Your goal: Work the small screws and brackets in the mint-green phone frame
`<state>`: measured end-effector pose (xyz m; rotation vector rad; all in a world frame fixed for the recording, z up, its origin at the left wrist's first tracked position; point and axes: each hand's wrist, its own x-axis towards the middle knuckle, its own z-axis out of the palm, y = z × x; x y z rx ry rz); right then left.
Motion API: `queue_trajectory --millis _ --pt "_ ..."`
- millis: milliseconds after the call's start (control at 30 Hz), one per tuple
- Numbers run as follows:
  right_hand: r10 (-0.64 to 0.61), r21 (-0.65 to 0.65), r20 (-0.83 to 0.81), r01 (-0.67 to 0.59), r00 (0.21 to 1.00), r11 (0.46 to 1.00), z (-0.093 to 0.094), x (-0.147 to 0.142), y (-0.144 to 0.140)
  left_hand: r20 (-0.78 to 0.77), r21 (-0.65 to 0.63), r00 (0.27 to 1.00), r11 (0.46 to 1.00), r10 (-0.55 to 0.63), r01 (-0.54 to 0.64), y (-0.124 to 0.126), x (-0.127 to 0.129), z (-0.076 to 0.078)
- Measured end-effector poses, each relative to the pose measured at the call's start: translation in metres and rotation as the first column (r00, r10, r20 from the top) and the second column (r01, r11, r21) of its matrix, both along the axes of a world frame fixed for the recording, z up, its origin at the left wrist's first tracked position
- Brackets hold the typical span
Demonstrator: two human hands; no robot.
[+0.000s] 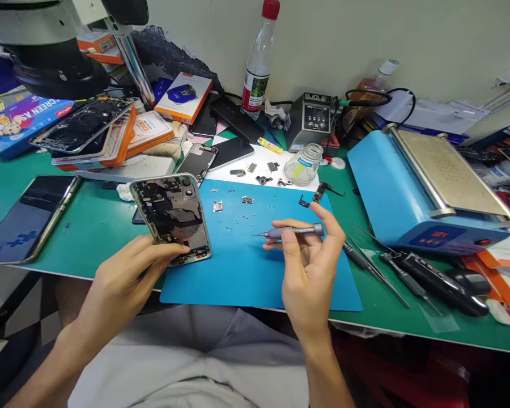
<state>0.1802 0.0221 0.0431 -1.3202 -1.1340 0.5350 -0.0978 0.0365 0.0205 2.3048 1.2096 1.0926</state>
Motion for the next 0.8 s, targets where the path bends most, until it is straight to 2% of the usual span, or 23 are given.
queue_trajectory --millis 200,400,567,667,800 --pt "0.097 -0.016 -0.038 -0.097 0.995 0.995 -0.003 -0.022 0.017 0.024 -0.003 0.999 1.000 -0.025 0.025 0.004 0.001 -0.005" --pt "0.170 -0.088 -0.025 -0.172 0.985 0.981 -0.010 -0.034 0.032 0.038 -0.052 0.998 0.997 -0.056 0.058 0.008 -0.001 -0.005" --pt "0.138 -0.068 -0.101 -0.145 0.985 0.987 -0.003 -0.032 0.029 0.046 -0.082 0.996 0.994 -0.074 0.077 0.011 -0.003 -0.005" --pt "0.131 -0.098 -0.263 -0.161 0.956 0.982 0.003 -0.040 0.022 0.047 -0.090 0.996 0.993 -0.079 0.082 0.012 -0.004 -0.004" --pt "0.217 -0.163 -0.507 -0.341 0.834 0.926 0.002 -0.068 0.013 0.039 -0.079 0.995 0.992 -0.096 0.099 0.013 -0.006 -0.002"
